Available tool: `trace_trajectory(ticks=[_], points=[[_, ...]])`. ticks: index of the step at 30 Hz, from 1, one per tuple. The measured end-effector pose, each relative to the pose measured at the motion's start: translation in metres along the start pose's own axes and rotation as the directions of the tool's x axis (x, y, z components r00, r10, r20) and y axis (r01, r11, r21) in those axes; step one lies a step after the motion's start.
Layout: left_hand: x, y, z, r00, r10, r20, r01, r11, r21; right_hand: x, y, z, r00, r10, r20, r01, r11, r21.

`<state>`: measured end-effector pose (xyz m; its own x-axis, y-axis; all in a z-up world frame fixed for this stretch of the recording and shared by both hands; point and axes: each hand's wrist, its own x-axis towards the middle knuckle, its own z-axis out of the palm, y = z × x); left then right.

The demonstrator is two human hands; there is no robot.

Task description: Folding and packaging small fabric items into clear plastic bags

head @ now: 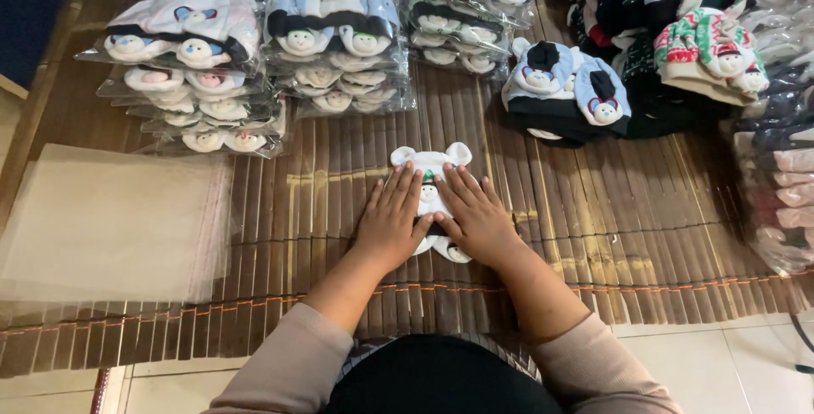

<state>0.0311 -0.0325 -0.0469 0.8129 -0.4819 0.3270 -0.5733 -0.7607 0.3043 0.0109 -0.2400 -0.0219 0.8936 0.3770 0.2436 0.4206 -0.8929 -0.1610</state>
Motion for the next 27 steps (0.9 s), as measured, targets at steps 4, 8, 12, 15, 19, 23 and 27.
trace_trajectory(ticks=[4, 8, 12, 15, 19, 23, 27], points=[[0.003, 0.001, -0.016, 0.967, -0.183, 0.179, 0.240, 0.893, -0.382, 0.000, 0.009, -0.016, 0.999, 0.039, 0.001, -0.036, 0.921, 0.388], [-0.001, -0.009, -0.018, 0.850, -0.526, -0.021, 0.526, 0.850, -0.002, -0.013, 0.025, -0.004, 0.871, 0.485, -0.077, -0.486, 0.874, 0.009], [0.009, 0.016, -0.075, 0.632, -0.699, 0.334, 0.705, 0.698, 0.126, -0.016, 0.023, -0.002, 0.777, 0.591, 0.219, -0.590, 0.804, -0.077], [0.010, 0.018, -0.078, 0.633, -0.673, 0.383, 0.732, 0.682, -0.012, -0.014, 0.010, -0.013, 0.731, 0.614, 0.298, -0.653, 0.756, 0.046], [0.004, 0.001, -0.030, 0.626, -0.653, 0.425, 0.747, 0.658, -0.089, -0.014, 0.013, 0.002, 0.741, 0.605, 0.292, -0.668, 0.710, 0.224], [0.005, 0.012, -0.038, 0.694, -0.620, 0.367, 0.720, 0.615, -0.321, -0.013, 0.026, 0.030, 0.738, 0.638, 0.221, -0.673, 0.675, 0.303], [0.007, 0.002, -0.013, 0.712, -0.659, 0.241, 0.676, 0.551, -0.490, -0.006, 0.013, 0.011, 0.726, 0.617, 0.305, -0.683, 0.593, 0.427]])
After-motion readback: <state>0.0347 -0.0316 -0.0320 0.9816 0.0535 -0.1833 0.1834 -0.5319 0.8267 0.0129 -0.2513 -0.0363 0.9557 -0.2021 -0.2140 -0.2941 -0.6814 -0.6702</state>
